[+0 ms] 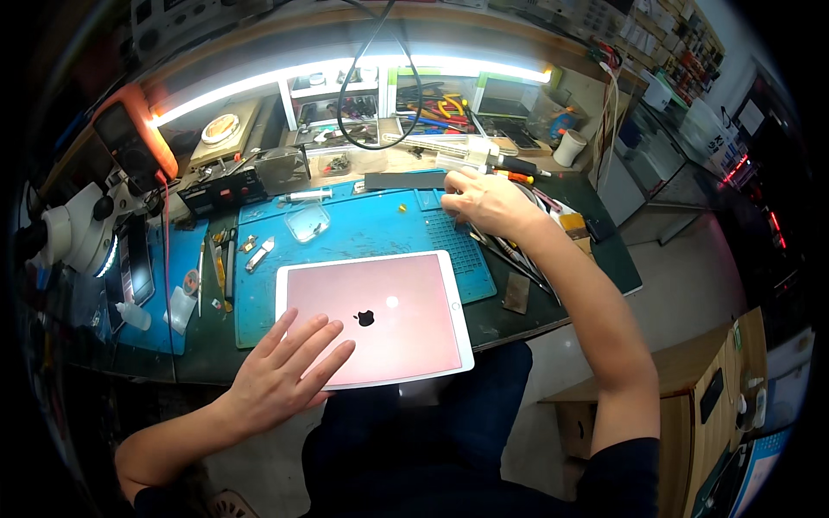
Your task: The person reassembles a white tablet by aligning and snapping the screen assembly onto the chassis, then powers it on to verify functionality. They use tweezers to adjust the bezel and apply adhesive along the edges to secure the screen.
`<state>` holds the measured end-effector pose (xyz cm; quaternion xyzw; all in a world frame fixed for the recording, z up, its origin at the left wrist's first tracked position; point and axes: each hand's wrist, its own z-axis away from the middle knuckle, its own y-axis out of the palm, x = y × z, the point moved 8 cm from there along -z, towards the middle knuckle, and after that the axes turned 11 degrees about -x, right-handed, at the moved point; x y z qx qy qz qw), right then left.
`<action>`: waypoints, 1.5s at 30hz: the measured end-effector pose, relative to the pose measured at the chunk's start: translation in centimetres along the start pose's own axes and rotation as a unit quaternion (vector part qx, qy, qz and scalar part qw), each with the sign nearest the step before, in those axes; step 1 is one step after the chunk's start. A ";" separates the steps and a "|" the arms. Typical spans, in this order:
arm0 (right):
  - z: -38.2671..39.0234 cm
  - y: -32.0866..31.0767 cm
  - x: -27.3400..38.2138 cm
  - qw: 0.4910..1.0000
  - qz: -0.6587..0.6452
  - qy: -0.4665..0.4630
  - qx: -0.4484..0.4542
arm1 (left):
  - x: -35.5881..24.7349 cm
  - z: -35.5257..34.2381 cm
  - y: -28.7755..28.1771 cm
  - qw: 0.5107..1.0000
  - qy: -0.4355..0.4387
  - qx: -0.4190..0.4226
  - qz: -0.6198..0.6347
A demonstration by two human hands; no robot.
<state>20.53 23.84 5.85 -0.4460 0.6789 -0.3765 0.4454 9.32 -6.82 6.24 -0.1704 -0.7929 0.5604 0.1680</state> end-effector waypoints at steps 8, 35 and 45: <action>-3.2 -3.6 6.5 0.935 -0.302 0.067 -0.173 | 3.1 1.7 -0.5 0.983 -0.092 -0.097 0.130; -12.6 1.5 15.5 0.892 -0.420 0.047 -0.159 | 14.0 5.2 3.0 0.826 -0.413 -0.192 0.332; -12.4 1.3 15.4 0.892 -0.421 0.047 -0.160 | 14.0 5.1 3.0 0.832 -0.405 -0.194 0.327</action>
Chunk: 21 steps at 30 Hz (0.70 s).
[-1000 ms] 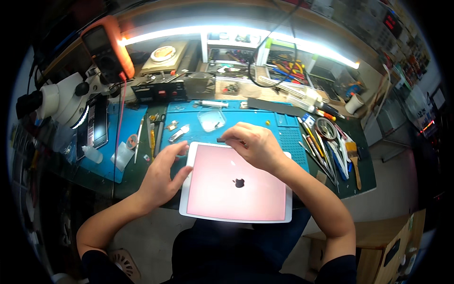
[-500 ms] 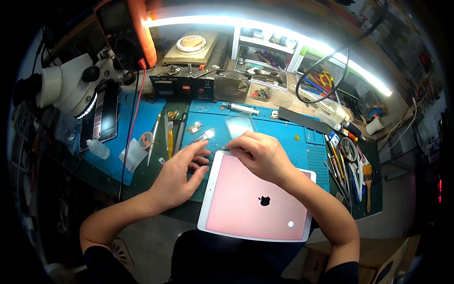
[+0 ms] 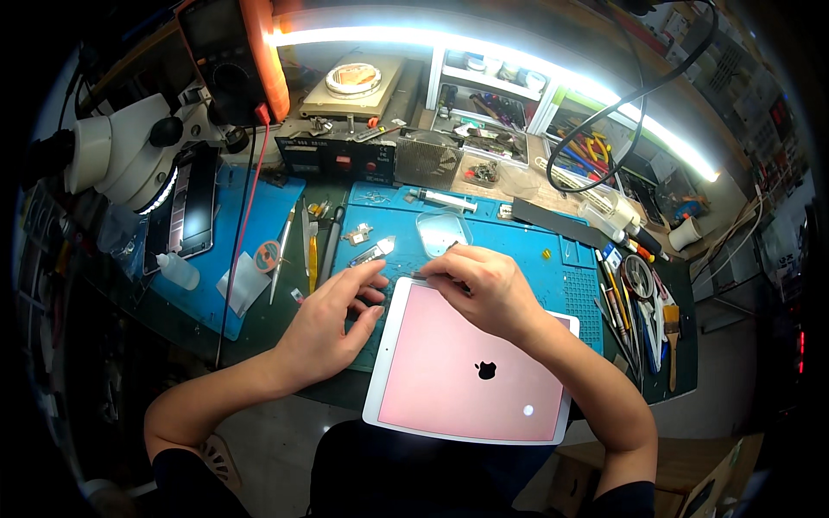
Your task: The person reassembles a white tablet by aligning and snapping the screen assembly onto the chassis, then powers it on to verify functionality. They use tweezers to adjust the bezel and apply adhesive along the edges to secure the screen.
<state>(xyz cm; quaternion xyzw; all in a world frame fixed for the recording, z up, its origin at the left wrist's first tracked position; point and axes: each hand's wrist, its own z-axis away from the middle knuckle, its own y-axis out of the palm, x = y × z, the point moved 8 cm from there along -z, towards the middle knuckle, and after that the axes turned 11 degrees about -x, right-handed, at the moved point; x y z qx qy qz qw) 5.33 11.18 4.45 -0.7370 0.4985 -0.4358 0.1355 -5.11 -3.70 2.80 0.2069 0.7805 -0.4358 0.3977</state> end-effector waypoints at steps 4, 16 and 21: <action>0.0 0.0 0.1 1.000 -0.002 -0.003 0.001 | -0.2 -0.1 0.0 1.000 0.002 0.001 -0.011; 0.3 -0.6 0.4 1.000 0.004 -0.007 -0.010 | -0.3 -0.1 0.1 1.000 0.007 0.002 -0.016; 0.4 -0.4 0.1 1.000 0.003 0.013 0.005 | -0.3 -0.2 0.2 1.000 0.009 0.005 -0.024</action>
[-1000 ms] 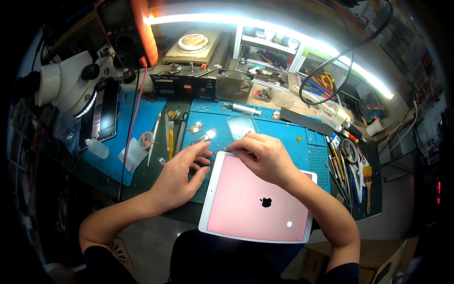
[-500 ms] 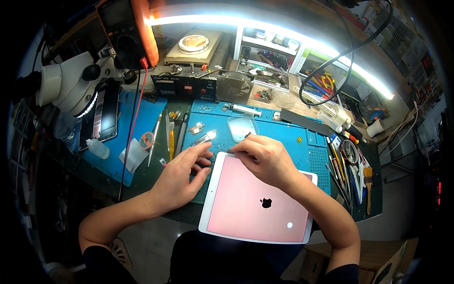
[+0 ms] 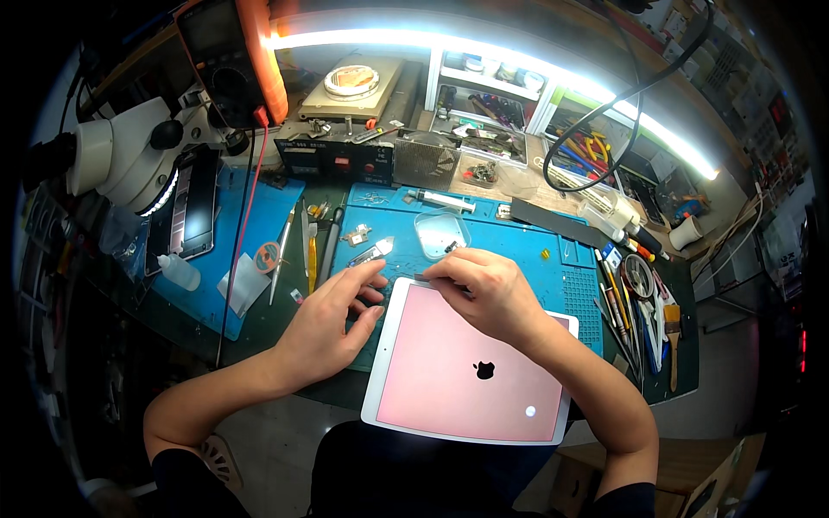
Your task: The person reassembles a white tablet by aligning and snapping the screen assembly onto the chassis, then powers it on to verify functionality. They use tweezers to adjust the bezel and apply adhesive along the edges to secure the screen.
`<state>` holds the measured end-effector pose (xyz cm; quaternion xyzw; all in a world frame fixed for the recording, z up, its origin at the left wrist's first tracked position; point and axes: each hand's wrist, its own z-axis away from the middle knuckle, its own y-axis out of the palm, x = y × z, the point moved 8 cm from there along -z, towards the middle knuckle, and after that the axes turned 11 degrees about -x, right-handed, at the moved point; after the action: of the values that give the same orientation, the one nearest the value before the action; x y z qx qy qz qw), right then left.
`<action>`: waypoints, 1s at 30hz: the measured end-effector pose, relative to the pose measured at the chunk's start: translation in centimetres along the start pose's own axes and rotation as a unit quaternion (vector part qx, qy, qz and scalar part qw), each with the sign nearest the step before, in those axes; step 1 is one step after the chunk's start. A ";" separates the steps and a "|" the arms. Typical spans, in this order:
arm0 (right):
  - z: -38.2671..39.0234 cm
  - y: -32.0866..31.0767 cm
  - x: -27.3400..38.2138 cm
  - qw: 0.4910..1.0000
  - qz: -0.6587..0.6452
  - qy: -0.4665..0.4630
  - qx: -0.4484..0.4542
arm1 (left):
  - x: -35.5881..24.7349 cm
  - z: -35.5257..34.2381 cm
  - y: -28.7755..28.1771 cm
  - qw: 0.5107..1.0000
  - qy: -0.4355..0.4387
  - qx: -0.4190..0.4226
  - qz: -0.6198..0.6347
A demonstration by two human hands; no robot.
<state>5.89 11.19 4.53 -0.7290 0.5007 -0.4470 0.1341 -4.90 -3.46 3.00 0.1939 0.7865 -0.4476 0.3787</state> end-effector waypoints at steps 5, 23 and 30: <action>-0.3 0.2 -0.3 1.000 0.011 0.010 0.006 | -0.7 -0.6 -0.1 1.000 0.001 0.019 -0.014; 0.3 0.7 -1.3 0.995 0.051 0.085 0.008 | -0.5 -6.4 2.2 0.970 0.021 0.169 -0.171; 0.7 0.9 -1.5 0.994 0.058 0.091 -0.011 | -1.4 -7.2 2.4 0.966 0.007 0.182 -0.181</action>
<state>5.69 11.87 2.75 -0.6564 0.5573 -0.4974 0.1058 -5.51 3.99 4.99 0.1170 0.7163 -0.6433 0.2437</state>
